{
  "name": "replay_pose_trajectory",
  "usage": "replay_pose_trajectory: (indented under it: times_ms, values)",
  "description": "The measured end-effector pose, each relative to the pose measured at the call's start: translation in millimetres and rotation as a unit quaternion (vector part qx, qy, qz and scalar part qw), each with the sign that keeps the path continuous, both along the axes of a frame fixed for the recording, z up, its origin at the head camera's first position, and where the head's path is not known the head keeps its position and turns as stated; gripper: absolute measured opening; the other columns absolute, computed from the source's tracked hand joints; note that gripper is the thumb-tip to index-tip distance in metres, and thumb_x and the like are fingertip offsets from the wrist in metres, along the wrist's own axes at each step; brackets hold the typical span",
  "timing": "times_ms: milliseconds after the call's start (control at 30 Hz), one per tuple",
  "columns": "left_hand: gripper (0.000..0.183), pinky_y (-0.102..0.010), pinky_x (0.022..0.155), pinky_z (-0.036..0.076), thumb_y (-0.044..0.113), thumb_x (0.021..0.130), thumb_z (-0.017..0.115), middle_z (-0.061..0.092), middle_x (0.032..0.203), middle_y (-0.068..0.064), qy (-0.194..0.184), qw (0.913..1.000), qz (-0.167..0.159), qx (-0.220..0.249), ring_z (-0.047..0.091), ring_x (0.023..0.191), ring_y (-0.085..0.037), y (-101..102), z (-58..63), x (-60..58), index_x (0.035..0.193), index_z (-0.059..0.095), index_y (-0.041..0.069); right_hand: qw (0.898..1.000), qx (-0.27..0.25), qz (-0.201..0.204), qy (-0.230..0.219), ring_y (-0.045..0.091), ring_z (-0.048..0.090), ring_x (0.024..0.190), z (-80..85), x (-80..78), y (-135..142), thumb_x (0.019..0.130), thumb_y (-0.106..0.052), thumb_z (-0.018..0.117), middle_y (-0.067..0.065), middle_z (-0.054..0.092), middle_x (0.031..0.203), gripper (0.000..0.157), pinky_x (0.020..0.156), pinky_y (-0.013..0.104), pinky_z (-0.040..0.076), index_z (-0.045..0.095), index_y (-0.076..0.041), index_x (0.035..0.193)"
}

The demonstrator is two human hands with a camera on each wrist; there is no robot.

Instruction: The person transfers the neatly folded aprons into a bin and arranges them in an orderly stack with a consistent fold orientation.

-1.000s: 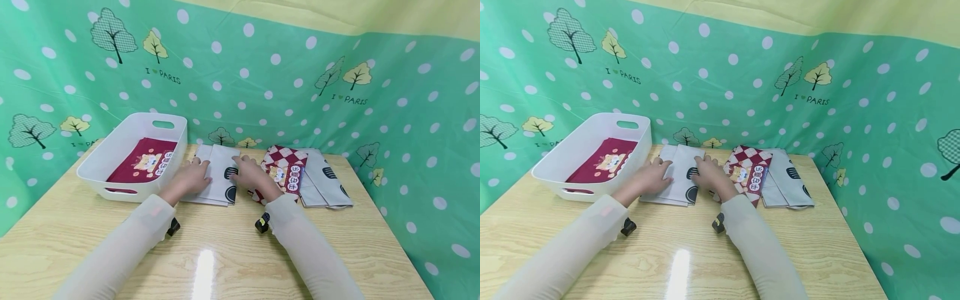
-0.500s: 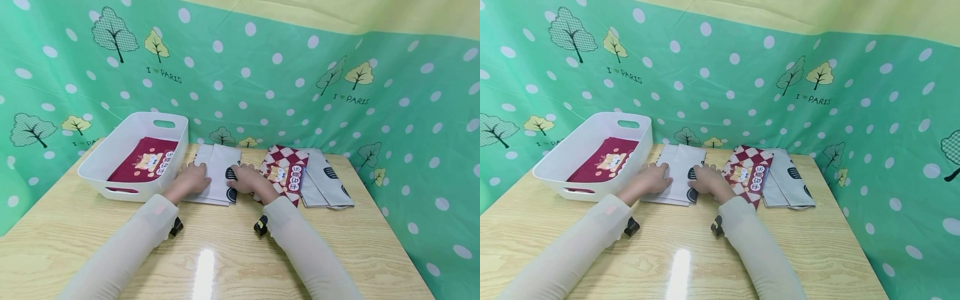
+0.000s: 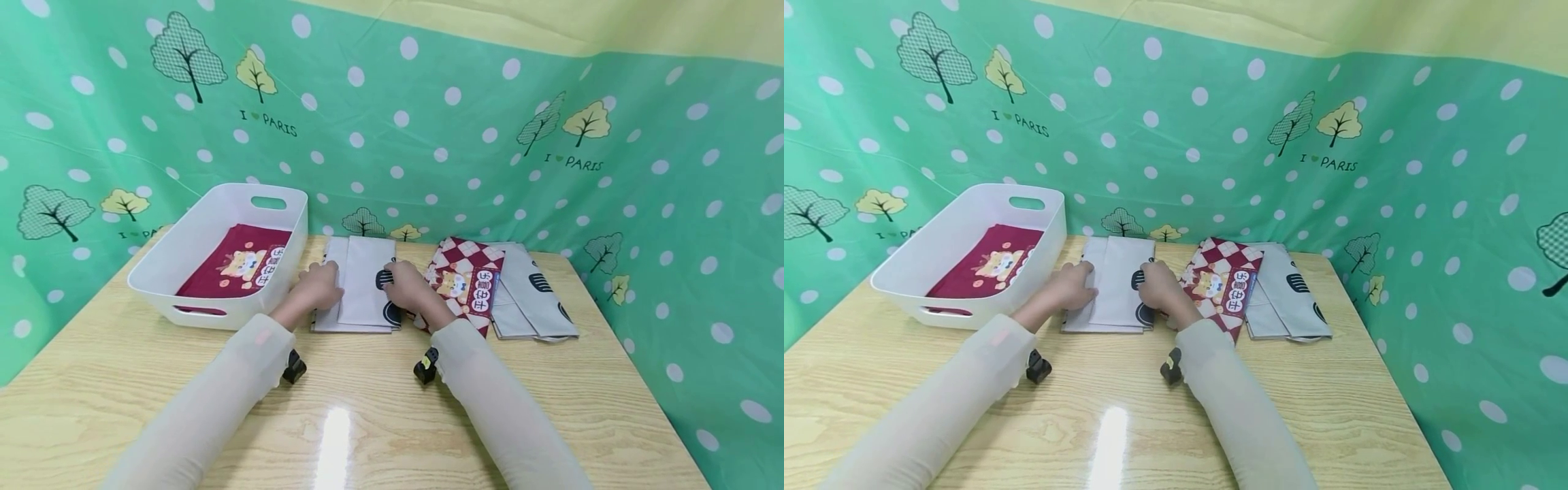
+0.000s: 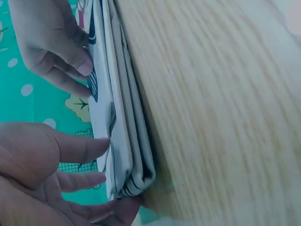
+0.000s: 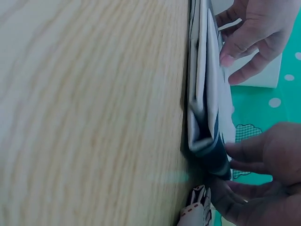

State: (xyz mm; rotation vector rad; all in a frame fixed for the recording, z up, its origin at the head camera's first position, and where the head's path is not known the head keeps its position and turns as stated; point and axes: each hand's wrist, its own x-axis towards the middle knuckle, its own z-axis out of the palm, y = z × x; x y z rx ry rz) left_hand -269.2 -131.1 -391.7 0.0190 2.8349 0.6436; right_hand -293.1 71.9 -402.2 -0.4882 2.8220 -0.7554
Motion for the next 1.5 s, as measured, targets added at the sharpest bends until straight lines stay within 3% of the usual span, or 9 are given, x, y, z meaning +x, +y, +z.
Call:
replay_pose_trajectory:
  times_ms: [133, 233, 533, 833, 1033, 1233, 1500]
  values:
    - [0.054, -0.06, 0.098, 0.047, 0.015, 0.097, 0.061, 0.047, 0.133, -0.034, 0.004, 0.9998, 0.013, 0.013, 0.049, 0.116, -0.047, -2.6, -0.9, -3.0, 0.143, 0.045, -0.007, 0.998, -0.038, -0.04, -0.007, 0.028, 0.058, 0.105, -0.3, -2.0, -1.3, 0.101, -0.009, 0.061, 0.021, 0.051, 0.148, 0.051, 0.074, 0.031, 0.054, 0.049, 0.001, 0.149]
    - [0.056, -0.055, 0.097, 0.049, 0.011, 0.095, 0.061, 0.047, 0.133, -0.034, 0.002, 0.9991, 0.026, 0.034, 0.051, 0.112, -0.044, -5.4, -0.3, -3.4, 0.143, 0.043, -0.01, 0.997, -0.049, -0.063, -0.006, 0.026, 0.06, 0.099, 0.2, -2.9, -2.3, 0.099, -0.01, 0.065, 0.021, 0.054, 0.145, 0.055, 0.067, 0.028, 0.052, 0.047, 0.001, 0.15]
    - [0.067, -0.042, 0.094, 0.054, 0.0, 0.091, 0.058, 0.045, 0.149, -0.028, -0.022, 0.986, 0.084, 0.142, 0.053, 0.115, -0.036, -9.6, 2.0, -4.2, 0.153, 0.033, -0.007, 0.986, -0.108, -0.123, -0.026, 0.025, 0.061, 0.097, 0.4, -4.3, 1.6, 0.094, -0.009, 0.072, 0.018, 0.062, 0.124, 0.058, 0.078, 0.033, 0.057, 0.051, -0.003, 0.148]
    - [0.064, -0.039, 0.095, 0.051, 0.002, 0.091, 0.065, 0.055, 0.131, -0.022, -0.02, 0.9653, 0.116, 0.233, 0.053, 0.112, -0.031, -13.5, -4.6, -8.9, 0.151, 0.042, 0.001, 0.954, -0.233, -0.181, -0.047, 0.023, 0.063, 0.092, -1.9, -9.3, 6.7, 0.088, 0.002, 0.075, 0.014, 0.063, 0.114, 0.058, 0.067, 0.027, 0.054, 0.058, -0.006, 0.142]
    - [0.061, -0.04, 0.099, 0.051, -0.003, 0.091, 0.064, 0.053, 0.135, -0.022, -0.014, 0.9503, 0.12, 0.287, 0.053, 0.118, -0.031, -14.0, -5.3, -8.2, 0.149, 0.044, 0.001, 0.944, -0.265, -0.189, -0.048, 0.024, 0.062, 0.094, -1.9, -11.0, 8.8, 0.087, 0.006, 0.074, 0.014, 0.062, 0.115, 0.057, 0.072, 0.028, 0.056, 0.06, -0.007, 0.14]
    - [0.061, -0.038, 0.096, 0.05, -0.004, 0.091, 0.064, 0.053, 0.127, -0.018, 0.005, 0.9535, 0.107, 0.282, 0.052, 0.113, -0.029, -13.1, -4.6, -5.6, 0.148, 0.045, 0.002, 0.946, -0.269, -0.177, -0.042, 0.025, 0.059, 0.1, 1.0, -9.5, 14.1, 0.089, 0.004, 0.073, 0.012, 0.061, 0.117, 0.054, 0.08, 0.032, 0.055, 0.061, -0.008, 0.14]
    - [0.06, -0.039, 0.096, 0.051, -0.005, 0.091, 0.064, 0.053, 0.129, -0.018, 0.011, 0.9472, 0.105, 0.303, 0.052, 0.116, -0.029, -13.2, -3.6, -4.1, 0.148, 0.045, 0.003, 0.94, -0.295, -0.167, -0.034, 0.022, 0.061, 0.093, 1.2, -7.6, 21.2, 0.091, 0.004, 0.071, 0.013, 0.059, 0.119, 0.054, 0.073, 0.027, 0.054, 0.06, -0.009, 0.142]
